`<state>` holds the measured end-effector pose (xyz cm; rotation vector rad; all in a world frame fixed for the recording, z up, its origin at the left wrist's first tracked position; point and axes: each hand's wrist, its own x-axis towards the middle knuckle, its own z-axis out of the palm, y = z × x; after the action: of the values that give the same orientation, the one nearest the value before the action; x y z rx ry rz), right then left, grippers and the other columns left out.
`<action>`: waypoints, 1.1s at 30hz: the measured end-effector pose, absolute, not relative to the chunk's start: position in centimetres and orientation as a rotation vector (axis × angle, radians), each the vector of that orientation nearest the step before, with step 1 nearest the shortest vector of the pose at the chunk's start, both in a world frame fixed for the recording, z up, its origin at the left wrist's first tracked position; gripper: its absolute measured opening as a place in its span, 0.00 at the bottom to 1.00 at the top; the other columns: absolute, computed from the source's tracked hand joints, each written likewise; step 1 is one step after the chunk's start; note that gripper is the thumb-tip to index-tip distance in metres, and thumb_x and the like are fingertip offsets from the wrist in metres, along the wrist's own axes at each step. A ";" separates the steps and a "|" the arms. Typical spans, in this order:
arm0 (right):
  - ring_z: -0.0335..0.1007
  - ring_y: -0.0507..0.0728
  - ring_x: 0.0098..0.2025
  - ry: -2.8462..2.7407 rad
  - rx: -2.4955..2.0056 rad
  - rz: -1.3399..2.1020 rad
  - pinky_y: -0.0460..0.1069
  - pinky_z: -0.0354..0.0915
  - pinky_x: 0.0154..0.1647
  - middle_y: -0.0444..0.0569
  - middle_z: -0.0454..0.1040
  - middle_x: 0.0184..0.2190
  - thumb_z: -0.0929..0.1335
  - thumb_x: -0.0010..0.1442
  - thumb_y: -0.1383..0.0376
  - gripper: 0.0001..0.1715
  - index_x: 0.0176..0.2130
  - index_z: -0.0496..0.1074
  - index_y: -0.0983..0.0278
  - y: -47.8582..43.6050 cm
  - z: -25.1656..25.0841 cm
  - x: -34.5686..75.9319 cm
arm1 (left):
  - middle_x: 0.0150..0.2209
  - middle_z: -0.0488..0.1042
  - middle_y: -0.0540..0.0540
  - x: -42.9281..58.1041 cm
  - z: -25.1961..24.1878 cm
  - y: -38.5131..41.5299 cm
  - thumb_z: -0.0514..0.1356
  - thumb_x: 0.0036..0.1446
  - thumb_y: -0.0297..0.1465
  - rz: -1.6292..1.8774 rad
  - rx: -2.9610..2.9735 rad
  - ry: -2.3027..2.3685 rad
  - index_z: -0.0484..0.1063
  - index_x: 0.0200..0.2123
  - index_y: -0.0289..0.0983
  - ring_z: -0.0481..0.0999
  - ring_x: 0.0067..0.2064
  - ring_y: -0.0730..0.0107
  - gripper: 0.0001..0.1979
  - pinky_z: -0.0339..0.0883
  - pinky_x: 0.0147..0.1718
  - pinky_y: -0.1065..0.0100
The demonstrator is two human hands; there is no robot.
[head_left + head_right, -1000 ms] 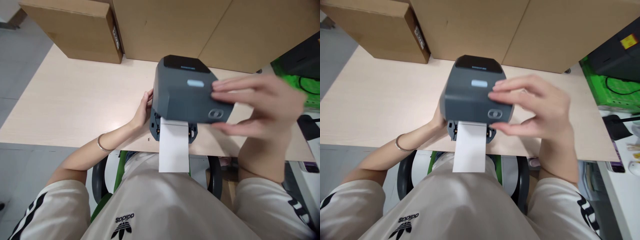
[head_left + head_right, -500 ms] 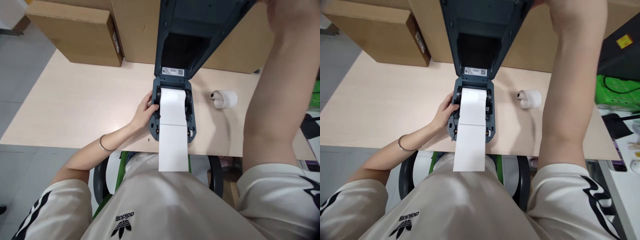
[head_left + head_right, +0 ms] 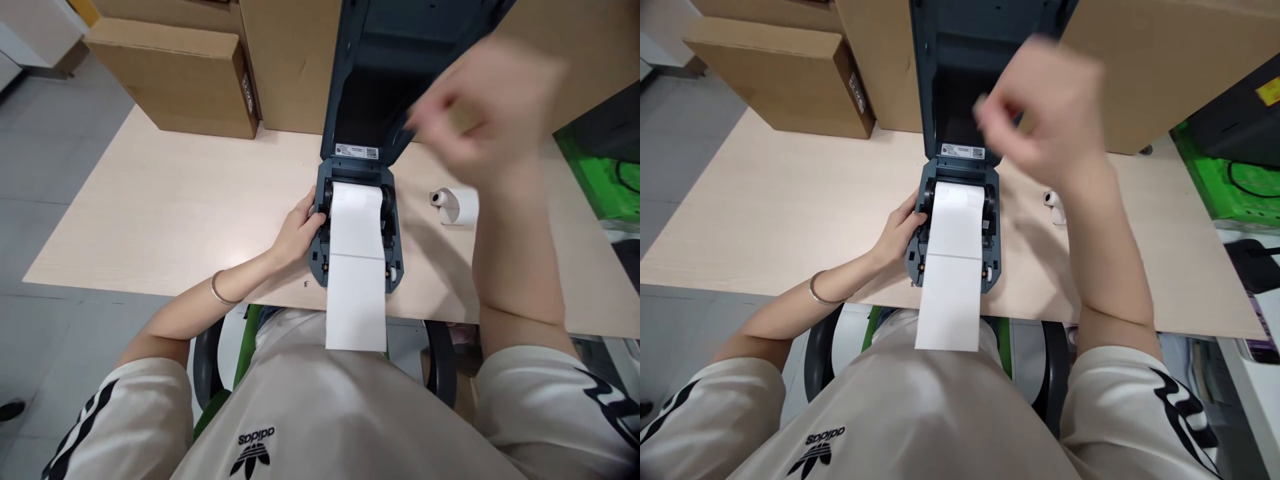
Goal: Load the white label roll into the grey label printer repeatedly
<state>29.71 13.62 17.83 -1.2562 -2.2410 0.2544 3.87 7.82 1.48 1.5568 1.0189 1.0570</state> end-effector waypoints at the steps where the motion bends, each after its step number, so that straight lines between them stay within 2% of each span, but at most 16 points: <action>1: 0.76 0.63 0.58 -2.384 -1.213 0.257 0.59 0.72 0.62 0.53 0.80 0.52 0.66 0.68 0.45 0.25 0.46 0.82 0.60 13.0 16.9 29.2 | 0.75 0.70 0.48 3.9 1.5 7.8 0.57 0.64 0.32 1.059 1.565 1.020 0.68 0.73 0.43 0.69 0.75 0.46 0.33 0.62 0.76 0.48; 3: 0.77 0.63 0.55 -2.640 -1.211 0.371 0.59 0.72 0.59 0.55 0.79 0.56 0.70 0.64 0.45 0.29 0.54 0.81 0.61 12.8 15.1 28.1 | 0.74 0.72 0.47 4.0 1.7 7.9 0.56 0.63 0.32 1.064 1.576 1.027 0.70 0.71 0.42 0.70 0.74 0.47 0.32 0.62 0.75 0.48; 5: 0.76 0.67 0.60 -2.752 -1.336 0.530 0.60 0.71 0.61 0.57 0.76 0.62 0.72 0.59 0.42 0.40 0.62 0.77 0.61 13.4 13.7 27.2 | 0.72 0.74 0.45 4.1 1.9 7.9 0.56 0.62 0.32 1.064 1.580 1.033 0.71 0.70 0.41 0.72 0.72 0.48 0.32 0.64 0.73 0.48; 7: 0.74 0.69 0.62 -2.800 -1.485 0.596 0.60 0.70 0.61 0.55 0.76 0.64 0.72 0.57 0.38 0.46 0.65 0.75 0.59 14.0 12.8 26.4 | 0.71 0.75 0.42 4.1 2.1 7.8 0.56 0.62 0.34 1.057 1.584 1.037 0.70 0.70 0.39 0.73 0.70 0.47 0.32 0.66 0.71 0.48; 10: 0.77 0.69 0.56 -2.854 -1.687 0.658 0.58 0.70 0.51 0.54 0.80 0.59 0.71 0.57 0.34 0.48 0.65 0.74 0.57 14.3 12.4 25.4 | 0.67 0.78 0.40 4.2 2.4 7.7 0.55 0.61 0.34 1.042 1.588 1.055 0.70 0.69 0.36 0.76 0.66 0.47 0.33 0.69 0.67 0.49; 13: 0.78 0.69 0.52 -2.886 -1.773 0.618 0.55 0.67 0.45 0.56 0.81 0.54 0.73 0.54 0.34 0.49 0.63 0.74 0.59 14.1 12.5 24.6 | 0.65 0.79 0.40 4.2 2.4 7.7 0.55 0.60 0.34 1.043 1.594 1.072 0.71 0.68 0.37 0.77 0.63 0.48 0.33 0.71 0.63 0.51; 18: 0.77 0.68 0.52 -2.827 -1.710 0.556 0.53 0.65 0.44 0.55 0.81 0.54 0.76 0.50 0.37 0.47 0.59 0.74 0.59 13.8 13.1 24.8 | 0.66 0.79 0.44 4.1 1.9 7.8 0.55 0.62 0.32 1.066 1.586 1.042 0.69 0.70 0.40 0.78 0.62 0.52 0.33 0.70 0.64 0.54; 25: 0.76 0.63 0.45 -2.559 -1.543 0.563 0.56 0.70 0.43 0.51 0.80 0.48 0.75 0.49 0.35 0.41 0.52 0.73 0.55 11.7 18.9 29.6 | 0.72 0.74 0.44 3.9 1.4 8.2 0.56 0.62 0.32 1.077 1.636 0.990 0.67 0.72 0.40 0.73 0.71 0.47 0.35 0.67 0.71 0.52; 29: 0.71 0.59 0.36 -2.448 -1.540 0.532 0.54 0.66 0.33 0.49 0.76 0.36 0.76 0.42 0.32 0.40 0.41 0.72 0.56 11.8 20.6 35.2 | 0.75 0.71 0.45 3.8 1.3 8.3 0.56 0.63 0.33 1.079 1.639 0.983 0.67 0.73 0.41 0.68 0.76 0.47 0.34 0.61 0.75 0.50; 31: 0.69 0.57 0.34 -2.395 -1.652 0.630 0.52 0.63 0.30 0.48 0.75 0.34 0.77 0.40 0.33 0.40 0.39 0.72 0.57 12.6 20.0 37.9 | 0.75 0.70 0.45 3.8 1.3 8.3 0.56 0.63 0.33 1.074 1.640 0.975 0.66 0.73 0.41 0.67 0.76 0.47 0.34 0.62 0.75 0.49; 33: 0.71 0.57 0.37 -2.350 -1.746 0.805 0.51 0.65 0.32 0.49 0.78 0.38 0.77 0.41 0.35 0.40 0.42 0.74 0.57 13.7 18.6 39.9 | 0.74 0.71 0.45 3.9 1.4 8.2 0.56 0.63 0.32 1.076 1.635 0.977 0.66 0.73 0.40 0.69 0.75 0.47 0.34 0.64 0.74 0.50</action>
<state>39.93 13.66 18.64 -1.7456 -2.3502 0.8048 3.88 8.24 1.37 1.6351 0.9766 1.0764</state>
